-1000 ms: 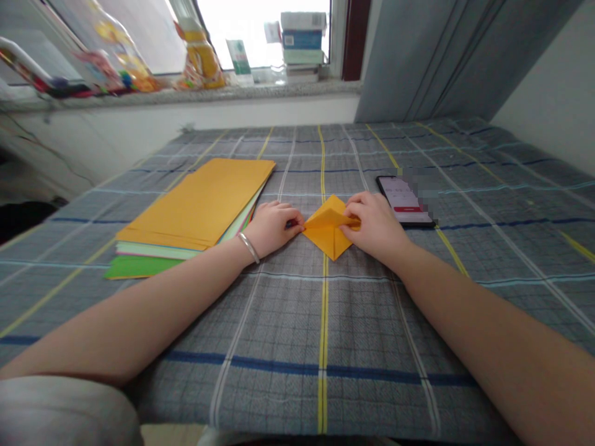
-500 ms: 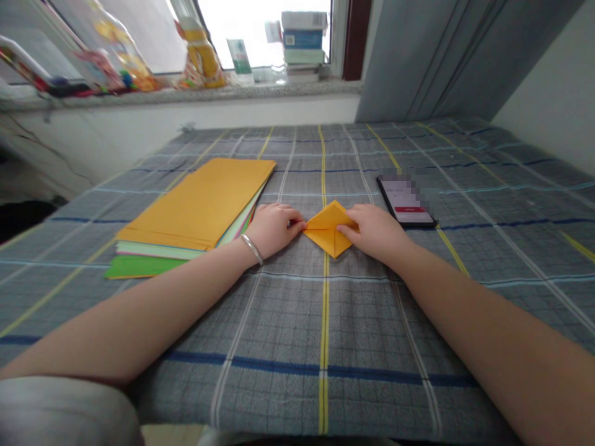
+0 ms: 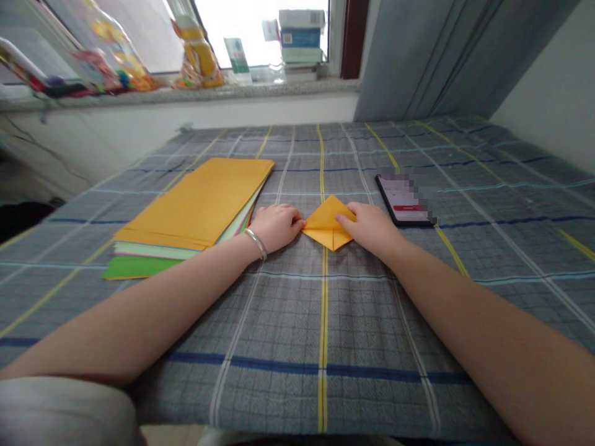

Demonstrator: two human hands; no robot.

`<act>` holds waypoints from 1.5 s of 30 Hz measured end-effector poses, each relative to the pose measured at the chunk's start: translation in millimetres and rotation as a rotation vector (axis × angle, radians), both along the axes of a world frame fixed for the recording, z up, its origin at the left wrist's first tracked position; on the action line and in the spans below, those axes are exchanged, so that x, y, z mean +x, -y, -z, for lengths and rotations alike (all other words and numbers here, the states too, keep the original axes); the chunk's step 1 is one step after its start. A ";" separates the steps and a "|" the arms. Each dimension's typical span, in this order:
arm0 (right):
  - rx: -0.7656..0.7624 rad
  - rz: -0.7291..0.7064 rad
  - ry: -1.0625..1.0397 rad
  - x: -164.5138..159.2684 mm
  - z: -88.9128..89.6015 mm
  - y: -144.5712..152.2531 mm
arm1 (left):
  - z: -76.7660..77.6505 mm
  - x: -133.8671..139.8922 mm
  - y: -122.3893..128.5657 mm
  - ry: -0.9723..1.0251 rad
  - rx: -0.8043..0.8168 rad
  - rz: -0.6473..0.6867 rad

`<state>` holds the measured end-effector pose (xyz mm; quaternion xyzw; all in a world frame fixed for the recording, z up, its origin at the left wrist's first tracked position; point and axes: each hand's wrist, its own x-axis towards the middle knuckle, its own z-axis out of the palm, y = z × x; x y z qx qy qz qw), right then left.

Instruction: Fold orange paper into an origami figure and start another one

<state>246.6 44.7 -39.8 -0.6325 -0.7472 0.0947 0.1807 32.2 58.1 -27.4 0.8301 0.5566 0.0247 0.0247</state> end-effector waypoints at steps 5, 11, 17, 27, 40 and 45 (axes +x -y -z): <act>0.058 0.050 -0.094 0.1 8.8 -1.1 | 8.6 0.7 0.2 -0.037 0.088 0.012; 0.155 -0.076 -0.073 6.5 16.7 -3.0 | 7.5 -4.3 -1.6 0.019 0.077 -0.004; 0.166 -0.087 -0.033 7.0 15.4 -2.2 | 10.7 -16.1 -9.7 0.151 -0.008 0.058; 0.231 -0.048 -0.156 8.2 15.2 -1.6 | 11.6 -17.4 -9.4 0.376 -0.064 0.059; 0.120 -0.274 0.152 9.0 0.9 6.9 | -5.3 -12.3 13.3 0.077 0.114 0.148; 0.109 -0.285 0.158 7.6 -0.7 8.3 | -5.6 -8.6 16.0 0.033 0.127 0.096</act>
